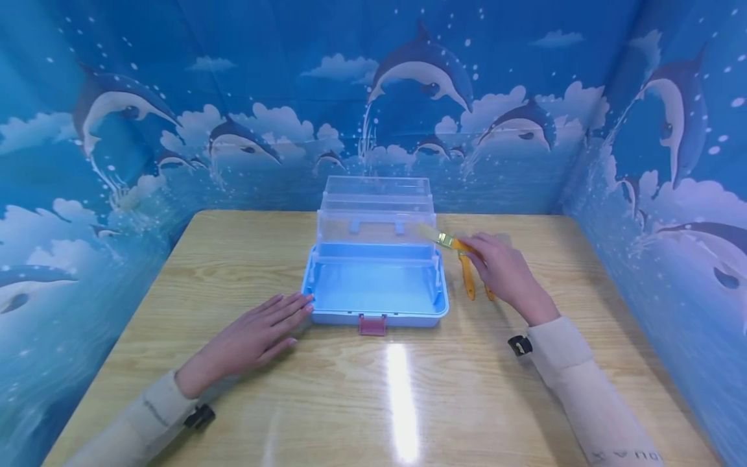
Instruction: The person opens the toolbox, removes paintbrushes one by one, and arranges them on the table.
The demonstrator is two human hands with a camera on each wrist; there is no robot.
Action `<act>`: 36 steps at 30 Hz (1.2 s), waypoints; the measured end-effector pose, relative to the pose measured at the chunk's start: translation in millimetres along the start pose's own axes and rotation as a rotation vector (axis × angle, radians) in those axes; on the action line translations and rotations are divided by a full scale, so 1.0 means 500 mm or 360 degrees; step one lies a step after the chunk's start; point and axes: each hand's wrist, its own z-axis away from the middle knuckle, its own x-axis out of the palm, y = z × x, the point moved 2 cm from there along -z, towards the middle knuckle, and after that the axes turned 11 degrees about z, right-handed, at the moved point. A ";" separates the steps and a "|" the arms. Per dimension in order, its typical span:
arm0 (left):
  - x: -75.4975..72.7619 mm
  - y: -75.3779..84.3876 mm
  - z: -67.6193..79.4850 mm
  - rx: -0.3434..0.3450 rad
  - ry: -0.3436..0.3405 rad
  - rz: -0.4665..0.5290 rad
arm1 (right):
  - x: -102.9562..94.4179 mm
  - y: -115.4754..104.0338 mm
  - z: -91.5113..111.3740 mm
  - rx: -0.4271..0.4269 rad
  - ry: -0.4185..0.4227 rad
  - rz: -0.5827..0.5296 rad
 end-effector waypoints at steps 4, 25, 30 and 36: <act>0.000 -0.001 0.001 -0.0013 -0.0012 -0.0001 | 0.003 0.007 0.008 0.0015 0.0011 0.0004; 0.002 -0.004 0.001 -0.0019 -0.0019 0.0029 | 0.000 0.049 0.059 0.0072 0.0032 0.0001; 0.000 -0.004 0.000 -0.0003 -0.0014 0.0010 | 0.003 0.054 0.067 0.0089 0.0036 -0.0003; 0.002 -0.004 0.000 -0.0010 -0.0026 0.0007 | 0.006 0.060 0.076 0.0116 0.0031 -0.0004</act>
